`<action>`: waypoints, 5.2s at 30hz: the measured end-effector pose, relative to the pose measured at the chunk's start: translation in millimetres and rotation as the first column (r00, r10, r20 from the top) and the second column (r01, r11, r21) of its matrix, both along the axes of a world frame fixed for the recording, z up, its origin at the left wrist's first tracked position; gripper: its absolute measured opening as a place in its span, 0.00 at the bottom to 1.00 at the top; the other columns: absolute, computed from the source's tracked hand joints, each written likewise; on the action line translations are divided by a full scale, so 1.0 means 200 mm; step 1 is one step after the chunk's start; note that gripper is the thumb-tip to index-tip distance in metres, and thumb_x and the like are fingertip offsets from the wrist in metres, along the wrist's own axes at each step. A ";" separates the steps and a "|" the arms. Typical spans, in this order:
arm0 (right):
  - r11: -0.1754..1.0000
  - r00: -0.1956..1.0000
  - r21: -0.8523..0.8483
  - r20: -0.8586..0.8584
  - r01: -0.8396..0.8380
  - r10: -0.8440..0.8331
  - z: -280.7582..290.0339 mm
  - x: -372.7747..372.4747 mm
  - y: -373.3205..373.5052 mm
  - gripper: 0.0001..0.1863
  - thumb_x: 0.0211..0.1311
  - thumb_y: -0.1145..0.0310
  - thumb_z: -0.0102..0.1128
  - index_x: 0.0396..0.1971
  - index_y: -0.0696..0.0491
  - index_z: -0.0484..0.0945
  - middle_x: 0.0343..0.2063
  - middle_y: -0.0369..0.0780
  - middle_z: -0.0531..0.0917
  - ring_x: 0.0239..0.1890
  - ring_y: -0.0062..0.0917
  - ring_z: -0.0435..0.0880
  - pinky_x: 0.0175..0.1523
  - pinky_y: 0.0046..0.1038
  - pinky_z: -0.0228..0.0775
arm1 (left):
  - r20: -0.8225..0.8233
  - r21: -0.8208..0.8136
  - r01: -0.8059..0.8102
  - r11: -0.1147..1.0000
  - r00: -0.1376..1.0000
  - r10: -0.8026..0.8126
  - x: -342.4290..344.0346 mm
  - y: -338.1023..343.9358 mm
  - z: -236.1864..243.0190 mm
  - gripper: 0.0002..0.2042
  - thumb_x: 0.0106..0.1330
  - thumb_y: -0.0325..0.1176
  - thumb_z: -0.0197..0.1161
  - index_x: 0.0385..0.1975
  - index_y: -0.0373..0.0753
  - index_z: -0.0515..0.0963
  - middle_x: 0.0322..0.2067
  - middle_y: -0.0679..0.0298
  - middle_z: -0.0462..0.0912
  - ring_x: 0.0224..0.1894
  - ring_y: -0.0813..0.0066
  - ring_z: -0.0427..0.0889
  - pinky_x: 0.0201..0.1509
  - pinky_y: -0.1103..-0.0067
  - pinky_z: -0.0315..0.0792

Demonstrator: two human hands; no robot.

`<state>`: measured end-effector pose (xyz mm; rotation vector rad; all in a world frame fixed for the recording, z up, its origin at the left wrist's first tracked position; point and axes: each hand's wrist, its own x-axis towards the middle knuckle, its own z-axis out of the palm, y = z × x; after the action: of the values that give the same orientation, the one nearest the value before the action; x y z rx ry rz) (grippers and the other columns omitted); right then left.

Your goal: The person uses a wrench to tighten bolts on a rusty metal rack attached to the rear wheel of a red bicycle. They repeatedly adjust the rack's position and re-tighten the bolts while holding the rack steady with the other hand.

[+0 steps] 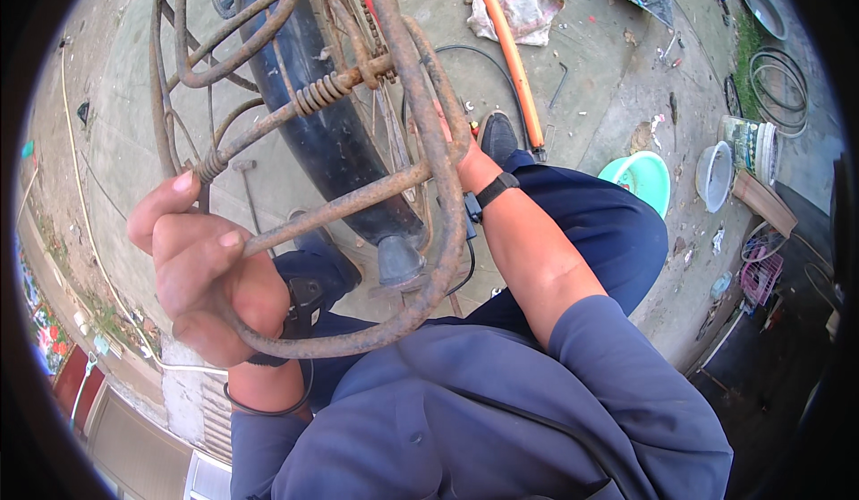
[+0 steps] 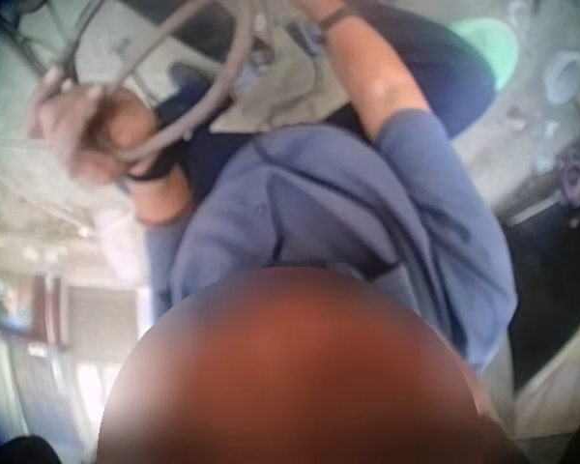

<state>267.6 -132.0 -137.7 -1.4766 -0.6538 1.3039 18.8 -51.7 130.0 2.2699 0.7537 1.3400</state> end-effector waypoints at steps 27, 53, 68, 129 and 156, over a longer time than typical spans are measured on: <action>0.978 0.998 -0.201 0.025 0.058 -0.054 0.17 -0.03 0.09 0.18 0.75 0.59 0.53 0.53 0.56 0.79 0.23 0.35 0.78 0.20 0.19 0.75 0.27 0.25 0.70 | -0.024 0.065 -0.037 0.997 0.999 0.038 0.04 -0.01 0.02 0.12 0.74 0.43 0.57 0.39 0.39 0.73 0.22 0.61 0.73 0.49 0.54 0.76 0.54 0.62 0.71; 0.966 0.986 -0.239 -0.112 0.097 -0.127 0.20 0.01 0.01 0.21 0.76 0.62 0.53 0.61 0.57 0.75 0.28 0.36 0.81 0.25 0.18 0.78 0.35 0.22 0.72 | -0.031 0.126 -0.030 0.992 0.999 0.034 0.04 0.00 0.02 0.15 0.75 0.45 0.53 0.37 0.37 0.73 0.21 0.61 0.71 0.45 0.53 0.77 0.55 0.61 0.70; 0.988 0.953 -0.036 -0.262 0.148 -0.153 -0.05 0.00 0.08 0.21 0.76 0.64 0.54 0.61 0.60 0.74 0.31 0.38 0.83 0.32 0.21 0.80 0.43 0.24 0.74 | -0.015 0.023 0.014 1.000 1.000 -0.013 0.01 0.00 0.03 0.08 0.72 0.37 0.52 0.38 0.39 0.73 0.22 0.60 0.73 0.49 0.53 0.75 0.58 0.59 0.68; 0.999 0.997 0.002 -0.069 0.045 -0.045 0.07 0.01 0.00 0.23 0.75 0.64 0.55 0.62 0.62 0.73 0.36 0.39 0.84 0.36 0.22 0.81 0.50 0.25 0.73 | -0.001 0.044 -0.040 0.998 0.999 0.040 0.05 -0.02 0.02 0.14 0.76 0.46 0.54 0.38 0.40 0.73 0.23 0.61 0.74 0.48 0.54 0.76 0.49 0.62 0.71; 0.935 0.999 -0.353 -0.024 0.024 -0.035 0.24 0.05 0.13 0.18 0.75 0.58 0.52 0.47 0.58 0.78 0.21 0.37 0.77 0.20 0.22 0.72 0.25 0.27 0.64 | 0.186 0.028 -0.049 0.998 0.982 0.043 0.08 0.00 -0.01 0.17 0.70 0.40 0.43 0.27 0.39 0.77 0.17 0.62 0.73 0.43 0.55 0.77 0.46 0.65 0.71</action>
<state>278.6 -106.4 -90.4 -1.7429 -0.3866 1.4722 34.9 -51.4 127.4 2.1259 0.7288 1.5697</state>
